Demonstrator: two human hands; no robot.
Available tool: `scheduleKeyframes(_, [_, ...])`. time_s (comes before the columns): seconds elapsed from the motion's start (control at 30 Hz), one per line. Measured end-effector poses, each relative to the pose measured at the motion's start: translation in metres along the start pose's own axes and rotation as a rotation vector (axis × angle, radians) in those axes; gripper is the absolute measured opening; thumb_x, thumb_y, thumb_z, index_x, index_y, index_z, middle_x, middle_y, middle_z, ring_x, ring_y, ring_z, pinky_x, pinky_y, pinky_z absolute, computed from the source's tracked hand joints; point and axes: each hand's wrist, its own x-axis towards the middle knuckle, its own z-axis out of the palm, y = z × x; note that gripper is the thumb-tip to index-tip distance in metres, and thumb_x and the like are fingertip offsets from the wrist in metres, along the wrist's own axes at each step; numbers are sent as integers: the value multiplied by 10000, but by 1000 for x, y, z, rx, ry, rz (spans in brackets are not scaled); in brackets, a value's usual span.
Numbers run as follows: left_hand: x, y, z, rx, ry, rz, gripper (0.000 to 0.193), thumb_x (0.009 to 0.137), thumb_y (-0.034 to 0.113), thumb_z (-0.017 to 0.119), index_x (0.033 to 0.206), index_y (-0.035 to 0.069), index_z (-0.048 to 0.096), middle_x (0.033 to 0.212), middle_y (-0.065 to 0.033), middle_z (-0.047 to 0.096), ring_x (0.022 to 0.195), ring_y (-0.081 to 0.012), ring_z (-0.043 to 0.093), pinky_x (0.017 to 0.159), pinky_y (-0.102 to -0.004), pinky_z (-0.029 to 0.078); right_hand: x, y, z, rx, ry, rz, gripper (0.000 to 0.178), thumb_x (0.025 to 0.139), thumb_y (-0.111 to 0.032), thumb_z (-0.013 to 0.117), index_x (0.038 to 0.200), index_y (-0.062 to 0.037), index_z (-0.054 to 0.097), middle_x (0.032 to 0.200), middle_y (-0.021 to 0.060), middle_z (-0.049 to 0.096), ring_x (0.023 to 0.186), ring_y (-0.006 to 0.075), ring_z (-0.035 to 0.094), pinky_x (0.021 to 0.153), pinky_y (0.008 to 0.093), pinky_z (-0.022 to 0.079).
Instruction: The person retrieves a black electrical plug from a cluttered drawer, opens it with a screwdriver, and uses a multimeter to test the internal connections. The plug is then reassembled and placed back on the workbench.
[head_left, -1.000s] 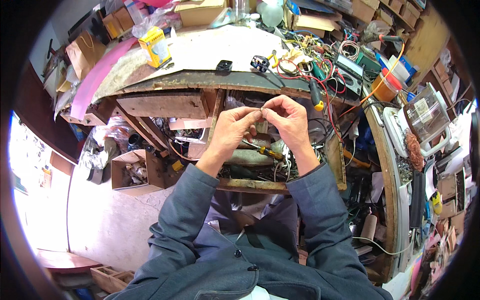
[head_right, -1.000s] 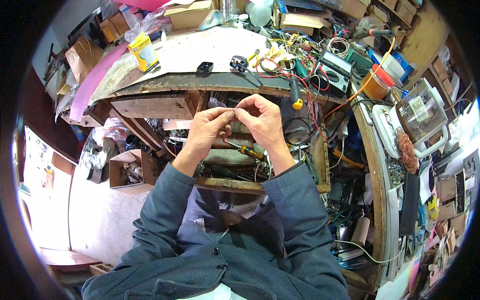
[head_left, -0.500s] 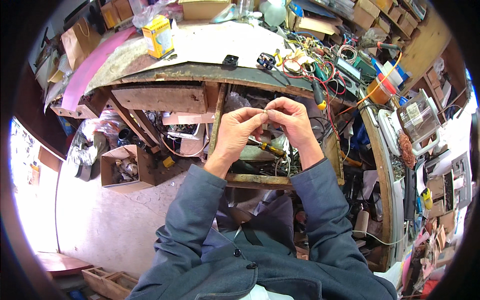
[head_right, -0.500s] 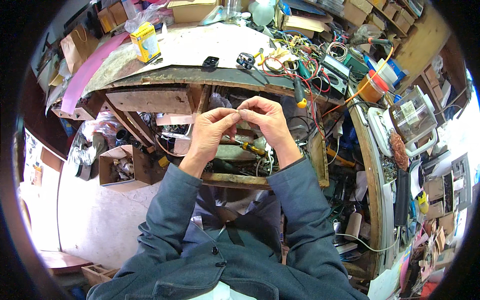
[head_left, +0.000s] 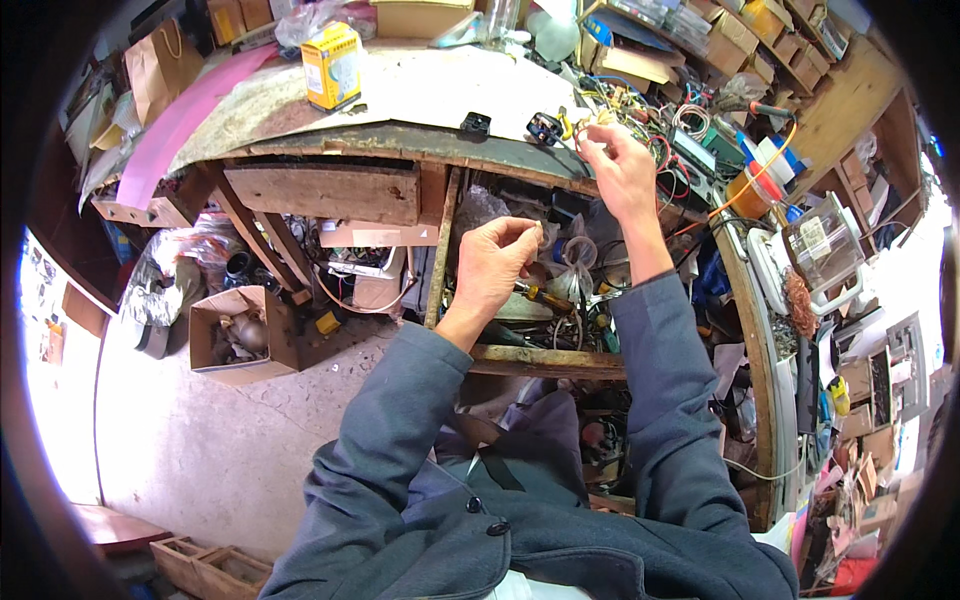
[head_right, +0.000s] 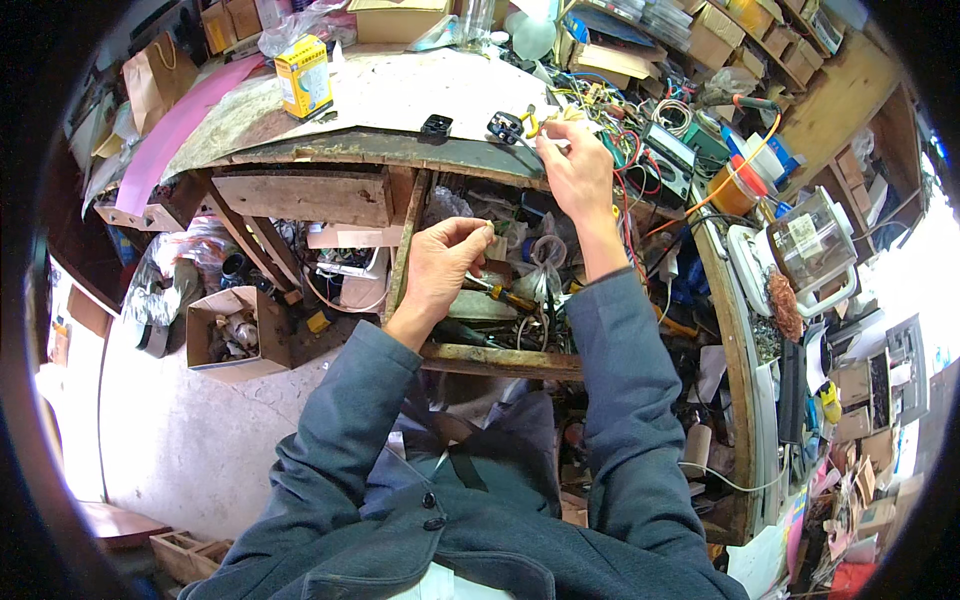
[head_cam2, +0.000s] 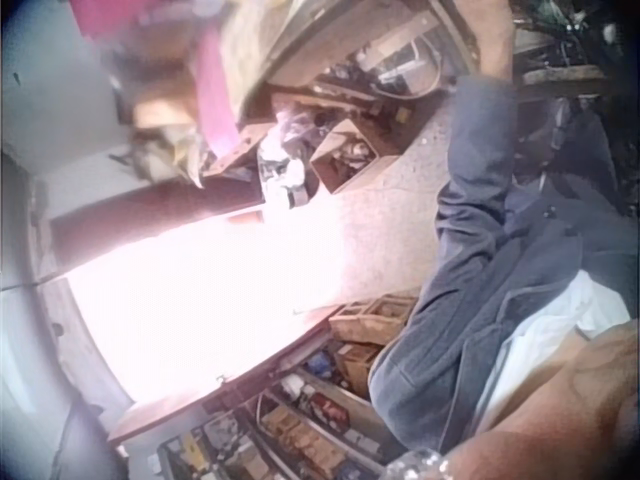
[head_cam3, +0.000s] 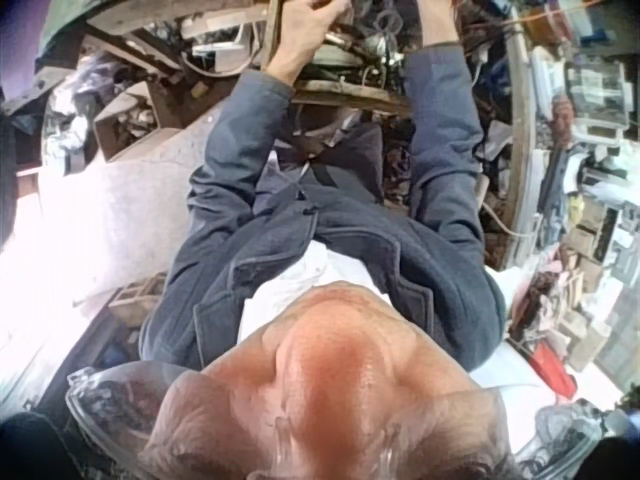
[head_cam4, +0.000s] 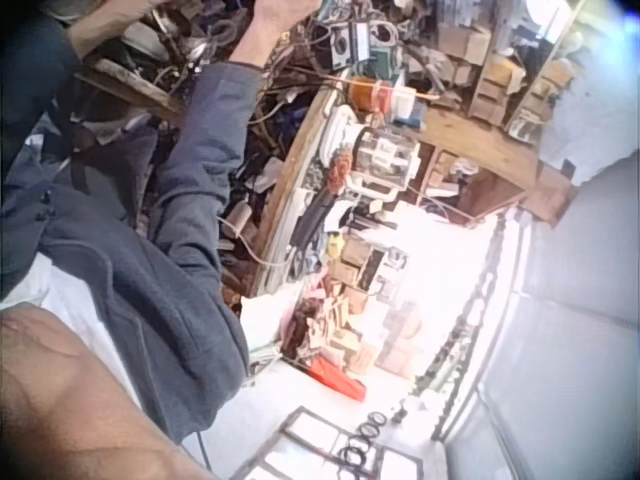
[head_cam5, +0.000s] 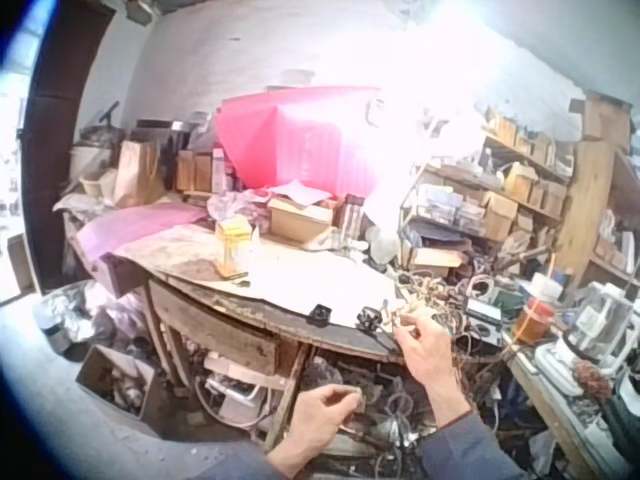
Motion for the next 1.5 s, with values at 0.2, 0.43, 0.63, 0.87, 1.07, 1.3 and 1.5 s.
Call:
scheduleKeyframes(0.2, [-6,4,4,103,25,-12,211,984,184,765,1092,2,777,853,2,727,697,-54,612,598,-224,514,38,-7,11,-394,-319,-3,440,881,-357,759,1130,6,768,1098,220,774,1046,352,746,951,423,562])
scheduleKeyframes(0.43, [-5,3,5,136,34,-14,210,989,191,761,1091,9,779,845,-3,730,678,-55,611,592,-224,510,54,12,21,-233,-442,118,289,860,-263,753,888,23,780,764,129,738,727,208,679,685,363,511])
scheduleKeyframes(0.63, [-7,8,5,115,38,-16,217,989,190,761,1091,-1,776,837,-7,730,678,-61,616,599,-232,518,38,-10,19,152,-405,297,138,870,-114,748,797,-3,783,722,20,712,680,106,603,646,297,444])
scheduleKeyframes(0.87, [-2,-2,4,175,97,50,215,993,190,758,1089,-2,775,834,-5,729,684,-62,618,604,-235,516,38,15,30,237,-367,269,143,898,-119,747,837,7,779,736,-7,696,659,84,545,635,287,418])
scheduleKeyframes(1.07, [1,-9,1,243,131,116,217,994,191,759,1091,-2,774,826,1,722,688,-53,607,600,-234,502,29,16,31,288,-315,184,143,916,-111,737,838,8,751,727,-15,664,660,81,539,618,284,413])
scheduleKeyframes(1.3, [-3,-2,6,300,219,187,198,991,177,762,1081,1,775,831,1,726,708,-54,615,631,-236,505,2,0,18,241,-242,72,173,940,-109,711,837,29,720,725,-18,639,663,73,535,605,278,415])
scheduleKeyframes(1.5, [-5,0,7,492,345,444,178,982,130,767,1094,-7,769,903,-34,747,764,-79,642,693,-253,524,-49,-17,12,416,-272,188,130,988,-63,712,1049,49,739,873,5,717,776,66,630,728,220,503])
